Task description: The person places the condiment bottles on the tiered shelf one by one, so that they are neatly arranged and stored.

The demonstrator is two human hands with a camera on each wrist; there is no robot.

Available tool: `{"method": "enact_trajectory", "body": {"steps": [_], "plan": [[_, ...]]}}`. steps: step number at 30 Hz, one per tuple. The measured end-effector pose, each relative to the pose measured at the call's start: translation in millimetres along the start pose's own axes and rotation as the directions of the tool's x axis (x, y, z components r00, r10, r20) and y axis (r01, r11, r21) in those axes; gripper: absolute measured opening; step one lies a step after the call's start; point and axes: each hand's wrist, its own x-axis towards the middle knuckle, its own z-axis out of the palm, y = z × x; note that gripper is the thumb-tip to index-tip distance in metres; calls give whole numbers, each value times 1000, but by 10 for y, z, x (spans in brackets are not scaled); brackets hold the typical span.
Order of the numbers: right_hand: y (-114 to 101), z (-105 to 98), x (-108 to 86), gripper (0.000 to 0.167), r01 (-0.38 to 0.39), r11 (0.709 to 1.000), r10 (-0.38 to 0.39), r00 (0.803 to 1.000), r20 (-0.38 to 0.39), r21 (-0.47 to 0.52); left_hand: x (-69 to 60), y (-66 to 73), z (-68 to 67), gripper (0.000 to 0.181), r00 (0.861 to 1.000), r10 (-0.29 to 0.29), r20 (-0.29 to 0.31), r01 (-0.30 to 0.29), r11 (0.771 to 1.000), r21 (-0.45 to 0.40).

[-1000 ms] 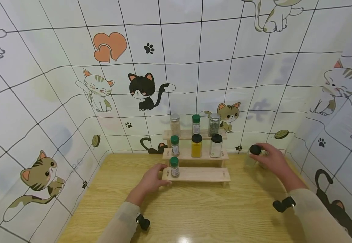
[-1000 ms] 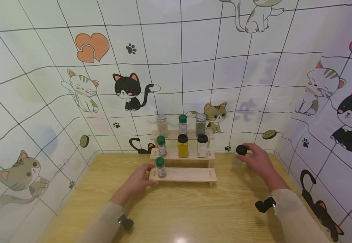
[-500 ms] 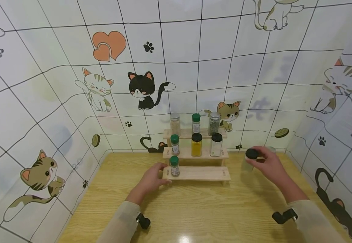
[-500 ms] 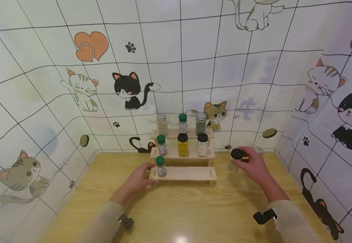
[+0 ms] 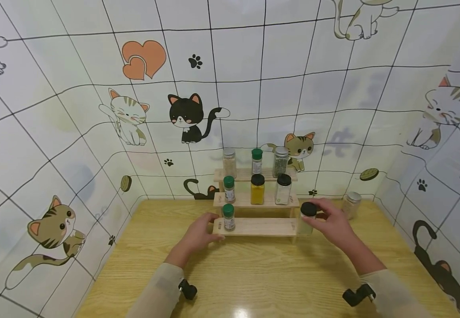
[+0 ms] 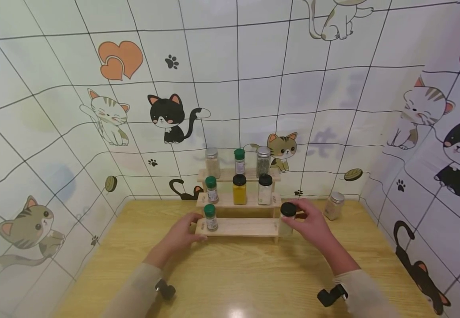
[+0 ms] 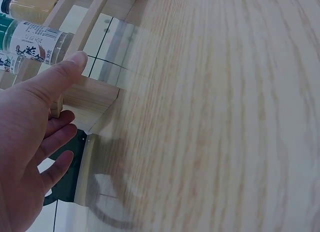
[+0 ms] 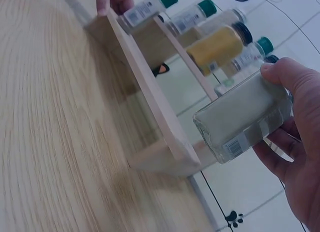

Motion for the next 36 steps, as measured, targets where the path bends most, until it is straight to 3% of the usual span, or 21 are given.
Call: {"method": "enact_trajectory", "body": {"steps": [8,17,27,36], "plan": [[-62,282,117,47,32,999,-33,999,31,17,-2,-7,3,73,1000,11,-2,-11,1000,5],[-170,617,275,45,55,991,-64,995,71,120,0,-20,11,74,1000,4,2,-4,1000,4],[-288,860,386,47,-11,994,0,995,97,112,-8,-8,0,72,1000,3,3,-2,1000,-14],[-363,1020,466,46,-17,992,2,993,120,122,-4,-19,0,71,1000,10,-4,-10,1000,-12]]}}
